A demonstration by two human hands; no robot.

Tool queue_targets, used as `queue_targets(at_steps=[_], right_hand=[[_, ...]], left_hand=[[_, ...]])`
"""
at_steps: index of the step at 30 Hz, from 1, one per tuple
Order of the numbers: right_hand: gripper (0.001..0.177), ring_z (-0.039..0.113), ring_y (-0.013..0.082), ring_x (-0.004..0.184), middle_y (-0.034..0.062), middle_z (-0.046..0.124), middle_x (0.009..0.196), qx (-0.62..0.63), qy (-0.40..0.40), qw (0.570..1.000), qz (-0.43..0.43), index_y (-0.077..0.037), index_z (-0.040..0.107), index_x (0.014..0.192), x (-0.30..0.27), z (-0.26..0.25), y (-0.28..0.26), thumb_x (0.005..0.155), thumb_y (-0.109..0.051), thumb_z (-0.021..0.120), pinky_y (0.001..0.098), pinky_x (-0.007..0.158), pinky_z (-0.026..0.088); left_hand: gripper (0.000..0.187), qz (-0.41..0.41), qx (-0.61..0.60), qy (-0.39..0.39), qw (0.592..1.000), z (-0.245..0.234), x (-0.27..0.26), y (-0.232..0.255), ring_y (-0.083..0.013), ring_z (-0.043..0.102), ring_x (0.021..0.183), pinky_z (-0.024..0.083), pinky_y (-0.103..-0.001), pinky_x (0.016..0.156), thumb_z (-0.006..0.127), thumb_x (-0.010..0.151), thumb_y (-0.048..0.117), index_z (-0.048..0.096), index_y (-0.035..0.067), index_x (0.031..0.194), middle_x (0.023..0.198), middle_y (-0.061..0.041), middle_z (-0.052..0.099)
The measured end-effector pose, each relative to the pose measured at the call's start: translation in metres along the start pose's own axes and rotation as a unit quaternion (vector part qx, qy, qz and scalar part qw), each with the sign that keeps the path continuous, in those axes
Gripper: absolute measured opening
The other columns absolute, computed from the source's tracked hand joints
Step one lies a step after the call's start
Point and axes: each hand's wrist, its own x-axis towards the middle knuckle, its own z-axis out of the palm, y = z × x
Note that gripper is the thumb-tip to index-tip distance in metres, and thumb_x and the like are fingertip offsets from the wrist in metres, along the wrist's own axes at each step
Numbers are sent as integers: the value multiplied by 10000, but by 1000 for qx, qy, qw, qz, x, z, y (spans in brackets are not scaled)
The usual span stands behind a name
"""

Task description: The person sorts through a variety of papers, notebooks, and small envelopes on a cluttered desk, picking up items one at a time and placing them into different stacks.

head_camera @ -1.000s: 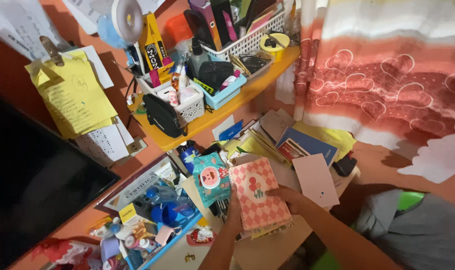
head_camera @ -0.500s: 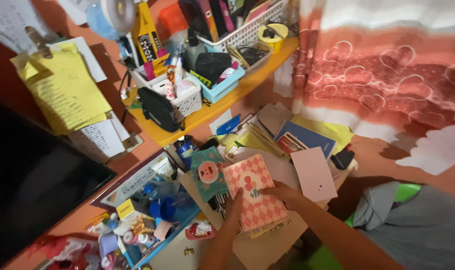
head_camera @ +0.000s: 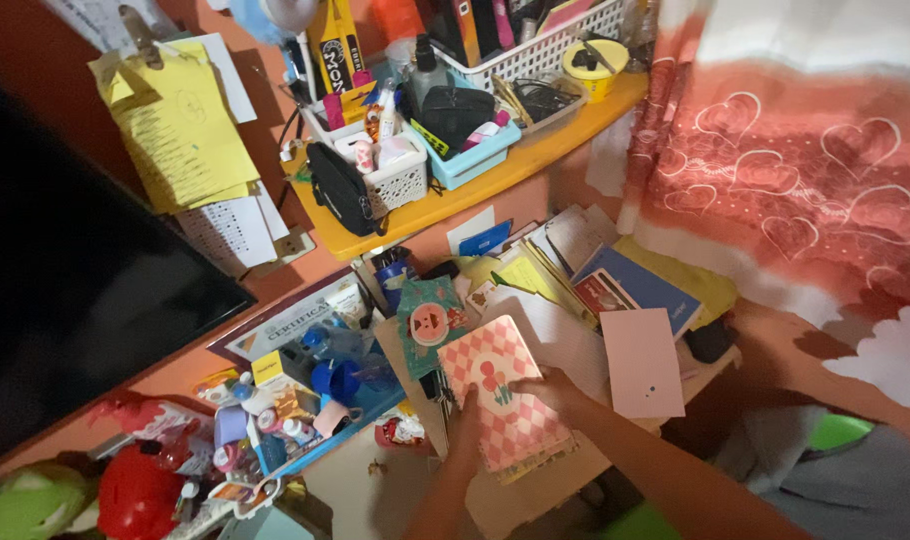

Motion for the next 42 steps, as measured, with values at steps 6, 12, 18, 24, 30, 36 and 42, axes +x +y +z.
queue_targets(at_steps=[6, 12, 18, 24, 30, 36, 42], right_hand=[[504, 768, 264, 878, 153, 794, 1065, -13, 17, 999, 34, 51, 716, 1214, 1, -8, -4, 791, -191, 841, 423, 753, 640], [538, 776, 274, 913, 166, 774, 1122, 21, 6, 999, 46, 21, 678, 1248, -11, -16, -15, 801, -241, 824, 426, 770, 648], [606, 660, 230, 1101, 110, 713, 1236, -63, -37, 996, 50, -64, 633, 1341, -13, -44, -15, 820, -317, 810, 394, 913, 533], [622, 609, 211, 1174, 79, 695, 1282, -197, -150, 965, 84, -67, 663, 1363, -2, -88, 5, 801, -287, 813, 385, 980, 492], [643, 646, 209, 1172, 80, 708, 1298, -211, -224, 935, 176, -76, 623, 1389, 11, -113, 27, 799, -229, 831, 355, 989, 533], [588, 681, 215, 1134, 82, 729, 1266, -316, -277, 889, 180, -41, 668, 1351, 5, -102, 23, 817, -228, 829, 340, 979, 536], [611, 675, 221, 1144, 112, 716, 1295, -204, -220, 936, 185, -32, 637, 1378, 27, -111, 34, 819, -210, 809, 377, 997, 547]], left_hand=[[660, 4, -93, -69, 993, 7, -2, -3, -267, 636, 1168, 522, -412, 961, 540, 968, 501, 525, 43, 1444, 1346, -129, 636], [610, 50, -37, -5, 998, 5, 11, -10, -274, 514, 1311, 429, -428, 1072, 572, 946, 454, 500, 130, 1458, 1427, -81, 527], [665, 229, 588, 51, 774, -33, -33, 8, -330, 365, 1459, 357, -449, 1164, 712, 857, 365, 504, 219, 1471, 1555, -110, 360], [871, 80, 689, -40, 719, -16, -18, 27, -390, 202, 1548, 388, -472, 1162, 785, 827, 385, 322, 326, 1563, 1724, -100, 37], [1237, 189, 541, 72, 816, -29, 41, -18, -393, 338, 1475, 434, -441, 1138, 921, 690, 309, 150, 147, 1644, 1635, -205, 190], [1050, -50, 475, 64, 876, -40, 47, -16, -327, 671, 1133, 543, -369, 984, 974, 655, 444, 427, -37, 1412, 1314, -253, 641], [686, -17, 303, -88, 949, -68, 68, -8, -291, 745, 821, 625, -450, 707, 916, 650, 364, 727, -40, 1171, 1030, -193, 775]])
